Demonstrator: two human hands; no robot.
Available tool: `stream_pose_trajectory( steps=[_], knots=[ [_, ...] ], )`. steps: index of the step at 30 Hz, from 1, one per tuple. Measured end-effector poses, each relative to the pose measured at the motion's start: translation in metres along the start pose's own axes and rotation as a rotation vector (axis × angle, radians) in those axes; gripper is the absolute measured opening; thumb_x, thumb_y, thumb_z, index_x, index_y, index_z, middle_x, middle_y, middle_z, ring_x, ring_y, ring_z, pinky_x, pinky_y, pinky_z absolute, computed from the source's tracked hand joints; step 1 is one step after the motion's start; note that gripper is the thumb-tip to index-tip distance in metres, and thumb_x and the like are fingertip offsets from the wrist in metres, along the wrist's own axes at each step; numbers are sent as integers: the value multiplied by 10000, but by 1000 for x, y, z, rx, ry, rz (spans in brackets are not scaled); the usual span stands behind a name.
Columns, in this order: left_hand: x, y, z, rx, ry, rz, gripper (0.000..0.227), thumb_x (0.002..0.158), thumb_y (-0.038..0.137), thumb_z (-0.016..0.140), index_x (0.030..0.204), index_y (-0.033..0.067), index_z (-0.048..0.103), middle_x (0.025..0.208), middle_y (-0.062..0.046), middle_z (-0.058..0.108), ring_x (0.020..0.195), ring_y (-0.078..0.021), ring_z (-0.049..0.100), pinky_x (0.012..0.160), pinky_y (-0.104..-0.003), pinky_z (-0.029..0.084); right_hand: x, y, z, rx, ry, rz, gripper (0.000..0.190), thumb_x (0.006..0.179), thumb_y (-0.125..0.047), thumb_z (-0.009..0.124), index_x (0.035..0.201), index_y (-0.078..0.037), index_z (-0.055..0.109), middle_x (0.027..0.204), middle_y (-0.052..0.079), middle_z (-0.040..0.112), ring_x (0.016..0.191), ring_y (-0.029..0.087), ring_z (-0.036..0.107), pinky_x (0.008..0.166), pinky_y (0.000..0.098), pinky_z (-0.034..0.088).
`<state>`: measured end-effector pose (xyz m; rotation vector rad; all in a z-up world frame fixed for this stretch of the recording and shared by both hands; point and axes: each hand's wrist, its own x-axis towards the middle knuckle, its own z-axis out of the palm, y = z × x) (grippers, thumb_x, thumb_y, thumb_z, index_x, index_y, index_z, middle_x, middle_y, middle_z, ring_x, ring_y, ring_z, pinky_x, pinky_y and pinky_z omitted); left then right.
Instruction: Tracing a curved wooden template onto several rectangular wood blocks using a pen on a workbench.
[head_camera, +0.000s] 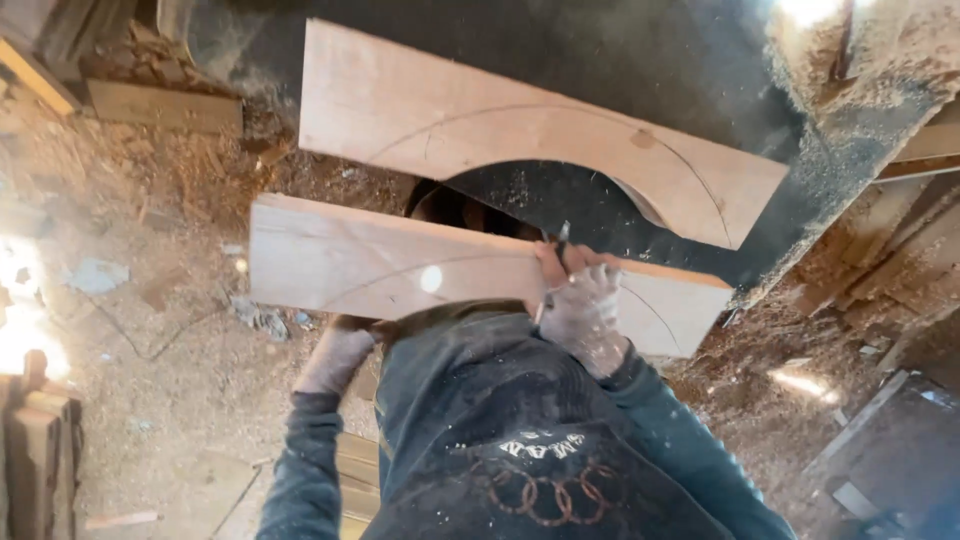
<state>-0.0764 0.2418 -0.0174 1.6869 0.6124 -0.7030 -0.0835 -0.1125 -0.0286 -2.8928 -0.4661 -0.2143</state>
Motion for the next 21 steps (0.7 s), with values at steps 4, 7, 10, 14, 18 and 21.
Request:
stream_pose_trajectory(
  steps=[4, 7, 10, 14, 18, 21],
  knots=[
    [-47, 38, 56, -502, -256, -121, 695, 771, 84, 818, 1401, -76, 570, 1340, -275, 662, 1193, -320, 659, 960, -488, 546, -14, -9, 20, 25, -119, 5, 997, 519, -592, 796, 1439, -250, 621, 1208, 80, 645, 1090, 318, 637, 908, 533, 466],
    [-54, 69, 88, -1016, -2, -73, 315, 896, -16, 699, 1163, -150, 600, 958, -189, 624, 888, -219, 580, 828, -402, 527, -5, -6, 6, 25, -175, 12, 973, 582, -533, 809, 1478, -233, 577, 1247, 124, 630, 1126, 337, 615, 968, 529, 418],
    [-9, 70, 106, -400, -129, -148, 558, 783, 228, 880, 1198, -90, 684, 1163, -215, 736, 1038, -268, 686, 961, -393, 558, -8, 33, 4, -117, -447, 135, 962, 651, -675, 750, 1501, -291, 515, 1294, 111, 661, 1274, 316, 596, 1086, 538, 356],
    [50, 65, 173, 893, 69, 619, 451, 777, 587, 691, 869, 148, 727, 811, -103, 702, 837, -333, 689, 747, -491, 526, -8, 105, -13, 41, -183, 227, 914, 755, -514, 798, 1545, -151, 516, 1318, 279, 560, 1289, 486, 493, 1059, 596, 331],
    [154, 121, 216, 1370, -27, 740, 374, 790, 112, 684, 1161, 68, 668, 1192, -245, 593, 1172, -456, 493, 947, -661, 330, 55, 83, -131, 188, 22, 407, 718, 735, -60, 952, 1347, 91, 608, 1117, 278, 627, 1064, 459, 644, 942, 539, 534],
    [213, 153, 245, 1742, -134, 833, 635, 800, -245, 676, 1380, 9, 624, 1478, -350, 512, 1424, -546, 346, 1098, -788, 184, 30, 126, -138, -54, 220, 208, 688, 856, -122, 1038, 1337, 105, 603, 1197, 215, 515, 1063, 367, 591, 706, 501, 671]
  ],
)
